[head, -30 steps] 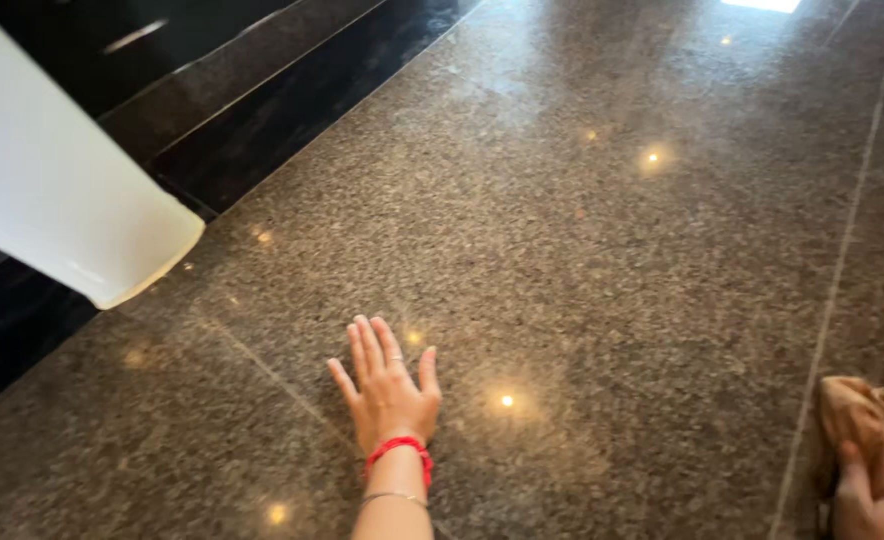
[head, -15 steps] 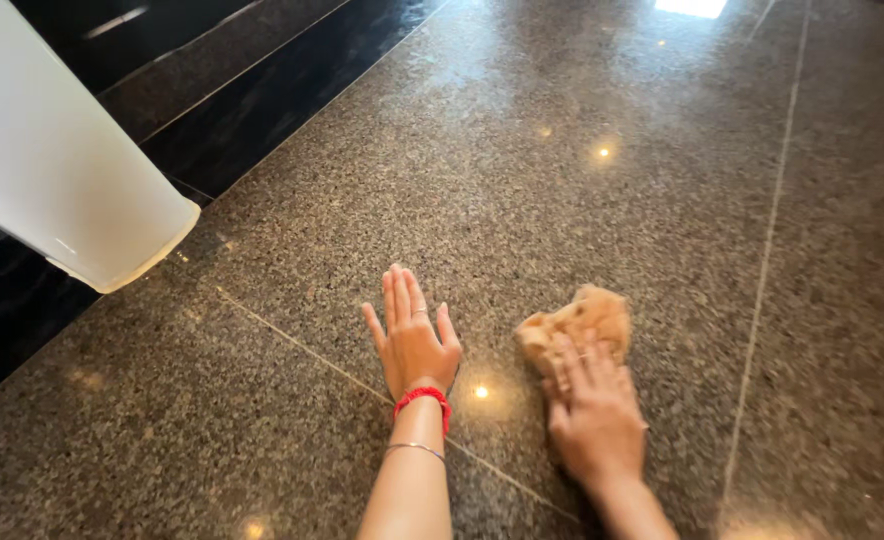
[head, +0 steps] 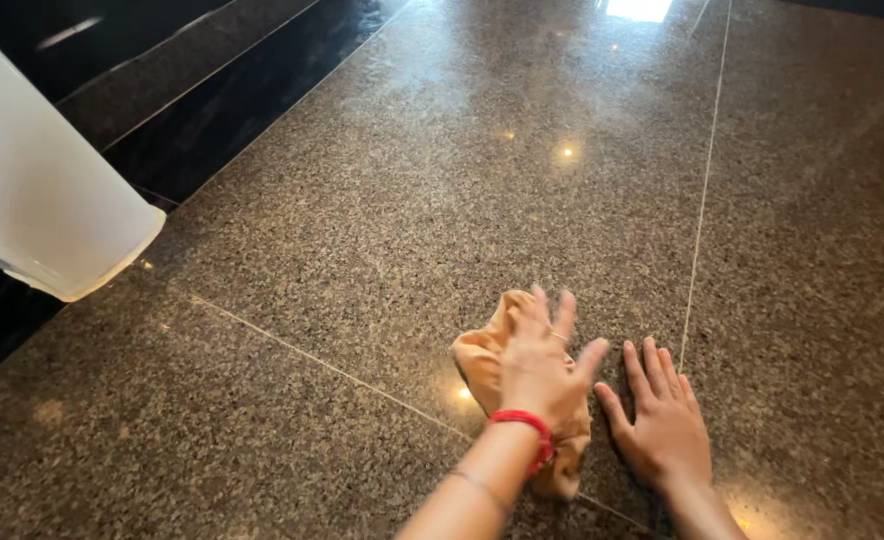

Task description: The person wipes a speckled tiled floor with a cloth, moving around a wooden bed frame and a white cylindrical object. The person uses one hand to wipe while the other hand supports their posture on the floor.

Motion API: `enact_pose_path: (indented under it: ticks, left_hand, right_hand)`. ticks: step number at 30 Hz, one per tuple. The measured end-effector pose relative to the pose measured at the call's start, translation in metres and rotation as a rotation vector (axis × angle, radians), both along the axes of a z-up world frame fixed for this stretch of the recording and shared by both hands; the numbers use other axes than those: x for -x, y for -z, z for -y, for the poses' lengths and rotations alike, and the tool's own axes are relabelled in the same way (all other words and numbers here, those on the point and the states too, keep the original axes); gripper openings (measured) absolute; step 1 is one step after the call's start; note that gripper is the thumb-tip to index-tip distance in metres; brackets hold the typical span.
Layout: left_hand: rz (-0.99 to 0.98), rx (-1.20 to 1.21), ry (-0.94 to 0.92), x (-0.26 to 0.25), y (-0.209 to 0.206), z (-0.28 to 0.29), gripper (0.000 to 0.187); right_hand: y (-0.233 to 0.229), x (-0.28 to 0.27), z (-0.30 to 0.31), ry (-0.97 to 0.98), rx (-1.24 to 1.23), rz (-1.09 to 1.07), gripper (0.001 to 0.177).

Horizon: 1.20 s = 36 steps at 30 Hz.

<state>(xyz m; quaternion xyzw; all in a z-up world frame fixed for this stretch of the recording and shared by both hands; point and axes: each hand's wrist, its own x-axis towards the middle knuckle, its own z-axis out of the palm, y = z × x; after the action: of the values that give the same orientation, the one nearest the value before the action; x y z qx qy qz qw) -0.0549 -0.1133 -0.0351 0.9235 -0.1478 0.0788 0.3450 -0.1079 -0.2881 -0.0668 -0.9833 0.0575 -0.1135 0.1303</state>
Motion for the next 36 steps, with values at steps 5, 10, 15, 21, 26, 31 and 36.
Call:
enact_pose_path:
  ticks: [5, 10, 15, 21, 26, 31, 36]
  left_hand:
    - [0.071, -0.209, -0.030, 0.001, 0.036, 0.036, 0.073]
    - [-0.226, -0.046, -0.255, -0.023, 0.038, -0.045, 0.069]
    - [0.036, -0.437, -0.504, -0.056, 0.045, -0.143, 0.061]
    - [0.033, -0.411, -0.779, -0.052, 0.067, -0.265, 0.053]
    - [-0.050, -0.432, -0.768, -0.024, 0.056, -0.238, 0.060]
    - [-0.178, -0.206, -0.459, 0.011, 0.043, -0.128, 0.060]
    - [0.174, -0.669, 0.063, 0.052, 0.052, 0.011, 0.061]
  right_hand:
    - [0.007, 0.005, 0.004, -0.060, 0.051, 0.097, 0.064]
    - [0.008, 0.005, 0.002, -0.033, 0.086, 0.054, 0.072]
    - [0.004, 0.005, 0.007, -0.137, 0.209, 0.005, 0.104]
    - [0.000, 0.012, 0.018, -0.311, 0.260, 0.063, 0.104]
    - [0.000, 0.013, 0.008, -0.196, 0.302, 0.004, 0.093]
    - [-0.003, 0.012, 0.007, -0.187, 0.270, 0.013, 0.081]
    - [0.006, 0.014, 0.012, -0.185, 0.174, 0.022, 0.063]
